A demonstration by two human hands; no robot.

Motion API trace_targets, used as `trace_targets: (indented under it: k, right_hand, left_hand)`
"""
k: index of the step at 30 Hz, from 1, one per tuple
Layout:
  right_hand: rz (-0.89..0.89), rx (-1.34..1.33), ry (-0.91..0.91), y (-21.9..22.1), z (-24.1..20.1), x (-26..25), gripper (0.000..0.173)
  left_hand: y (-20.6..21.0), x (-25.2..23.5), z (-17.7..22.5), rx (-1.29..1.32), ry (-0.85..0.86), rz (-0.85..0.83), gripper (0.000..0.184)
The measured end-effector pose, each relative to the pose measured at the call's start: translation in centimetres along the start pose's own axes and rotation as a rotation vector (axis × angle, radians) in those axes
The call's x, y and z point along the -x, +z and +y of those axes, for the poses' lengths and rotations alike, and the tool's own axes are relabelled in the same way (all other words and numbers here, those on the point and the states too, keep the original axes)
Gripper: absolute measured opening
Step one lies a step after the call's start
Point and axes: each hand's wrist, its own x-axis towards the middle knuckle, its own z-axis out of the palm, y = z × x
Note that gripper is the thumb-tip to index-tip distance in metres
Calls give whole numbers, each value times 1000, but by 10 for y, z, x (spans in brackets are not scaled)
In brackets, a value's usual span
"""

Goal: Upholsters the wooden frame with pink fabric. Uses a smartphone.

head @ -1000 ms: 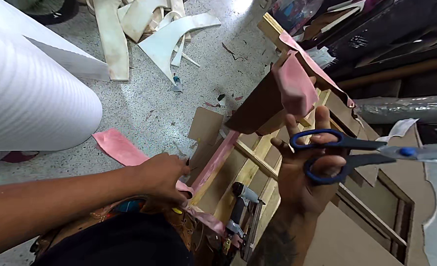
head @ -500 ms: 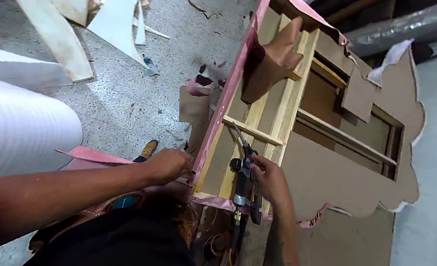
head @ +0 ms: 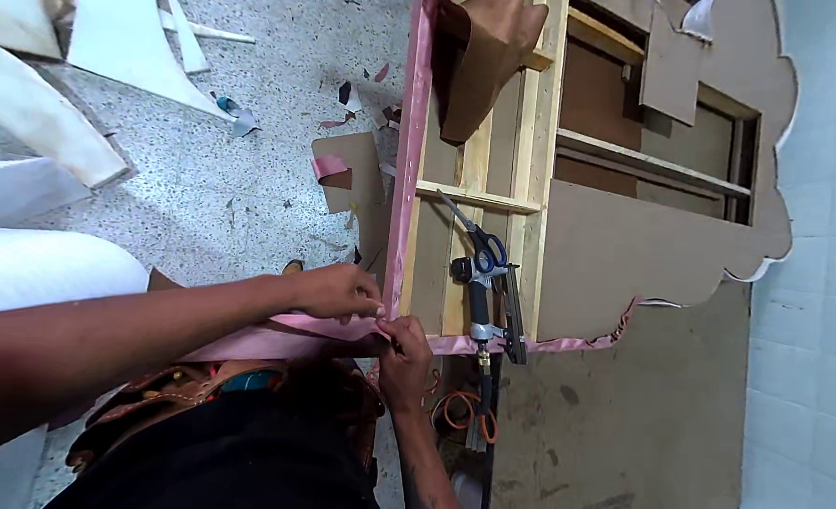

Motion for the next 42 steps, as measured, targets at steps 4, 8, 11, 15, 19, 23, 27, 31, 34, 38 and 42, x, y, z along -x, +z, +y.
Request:
trace_targets:
  k: [4, 8, 11, 15, 19, 23, 27, 31, 34, 38, 42]
  right_hand:
    - [-33, 35, -68, 0, 0, -15, 21]
    - [-471, 184, 55, -37, -17, -45, 23]
    - [-857, 320, 141, -68, -37, -90, 31]
    - [-961, 629, 5, -55, -54, -125, 26]
    - [-1004, 846, -112, -29, -61, -137, 19]
    - [-851, 822, -117, -25, -53, -127, 19]
    - [-674, 648, -147, -30, -30, -100, 15]
    - [-561, 535, -157, -32, -21, -79, 15]
    - [-533, 529, -117, -31, -19, -81, 16]
    - [-510, 558, -67, -24, -21, -83, 14]
    - [-476, 599, -15, -15, -23, -86, 11]
  left_hand:
    - [10, -11, -21, -179, -38, -92, 34]
    - [10, -15, -17, -302, 38, -62, 20]
    - [3, -24, -21, -359, 99, -25, 24]
    - [-5, -30, -24, -445, 154, -29, 24]
    - [-9, -25, -24, -378, 77, -31, 23]
    - [-5, -1, -49, -415, -22, -34, 25]
    - [-22, 69, -83, -482, -136, 10, 22]
    - [-64, 140, -67, -643, -615, -232, 10]
    - [-93, 152, -70, -573, -638, -235, 16]
    - [-76, 120, -104, -96, -260, -30, 54]
    - [-47, 101, -146, -208, -257, -203, 17]
